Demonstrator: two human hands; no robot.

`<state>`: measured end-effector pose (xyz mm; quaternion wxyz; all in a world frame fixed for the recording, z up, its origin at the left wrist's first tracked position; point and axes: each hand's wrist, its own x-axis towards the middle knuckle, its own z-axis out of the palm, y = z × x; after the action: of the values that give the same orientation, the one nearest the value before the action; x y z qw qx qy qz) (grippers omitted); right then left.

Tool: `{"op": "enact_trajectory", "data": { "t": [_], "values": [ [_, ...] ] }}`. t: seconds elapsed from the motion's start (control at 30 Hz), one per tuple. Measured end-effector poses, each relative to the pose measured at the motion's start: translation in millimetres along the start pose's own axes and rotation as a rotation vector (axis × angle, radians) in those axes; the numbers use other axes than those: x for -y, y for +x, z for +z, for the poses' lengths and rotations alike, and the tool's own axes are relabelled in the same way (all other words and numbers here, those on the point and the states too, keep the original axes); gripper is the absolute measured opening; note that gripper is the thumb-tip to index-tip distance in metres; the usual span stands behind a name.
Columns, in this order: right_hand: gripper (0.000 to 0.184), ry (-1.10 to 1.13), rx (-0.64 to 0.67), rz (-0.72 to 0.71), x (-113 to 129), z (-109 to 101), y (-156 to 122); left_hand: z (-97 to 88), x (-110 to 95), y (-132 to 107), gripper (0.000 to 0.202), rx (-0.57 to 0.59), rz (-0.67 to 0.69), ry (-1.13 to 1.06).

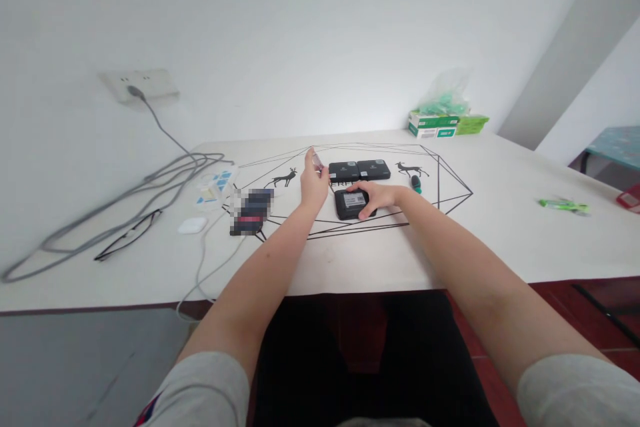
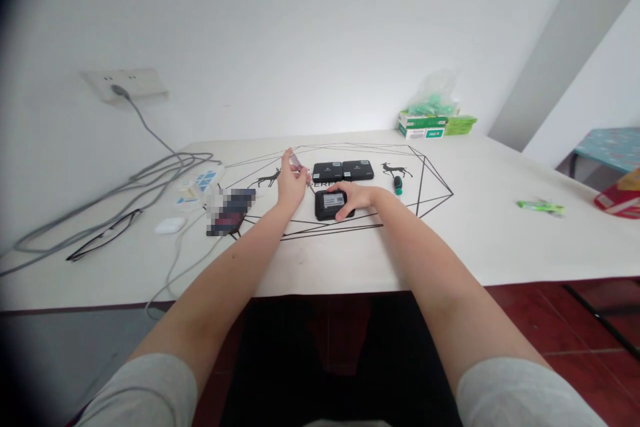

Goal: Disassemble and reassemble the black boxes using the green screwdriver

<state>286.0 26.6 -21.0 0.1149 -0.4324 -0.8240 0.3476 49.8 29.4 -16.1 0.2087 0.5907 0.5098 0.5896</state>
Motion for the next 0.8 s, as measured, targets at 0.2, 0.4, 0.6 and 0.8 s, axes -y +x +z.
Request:
{"op": "enact_trajectory", "data": {
  "t": [0.2, 0.4, 0.6, 0.8],
  "values": [
    [0.112, 0.012, -0.055, -0.05, -1, 7, -10, -3.3, 14, 3, 0.068, -0.12, -0.361, -0.388],
    [0.112, -0.004, -0.051, -0.085, 1, 8, -12, -15.8, 23, 5, 0.065, -0.099, -0.42, -0.379],
    [0.113, -0.038, -0.051, -0.078, 6, 8, -13, -18.3, 13, 0, 0.066, 0.043, -0.058, -0.107],
    [0.111, -0.035, -0.044, -0.059, 12, 8, -17, -17.3, 20, 3, 0.07, -0.031, -0.284, -0.195]
  ]
}}
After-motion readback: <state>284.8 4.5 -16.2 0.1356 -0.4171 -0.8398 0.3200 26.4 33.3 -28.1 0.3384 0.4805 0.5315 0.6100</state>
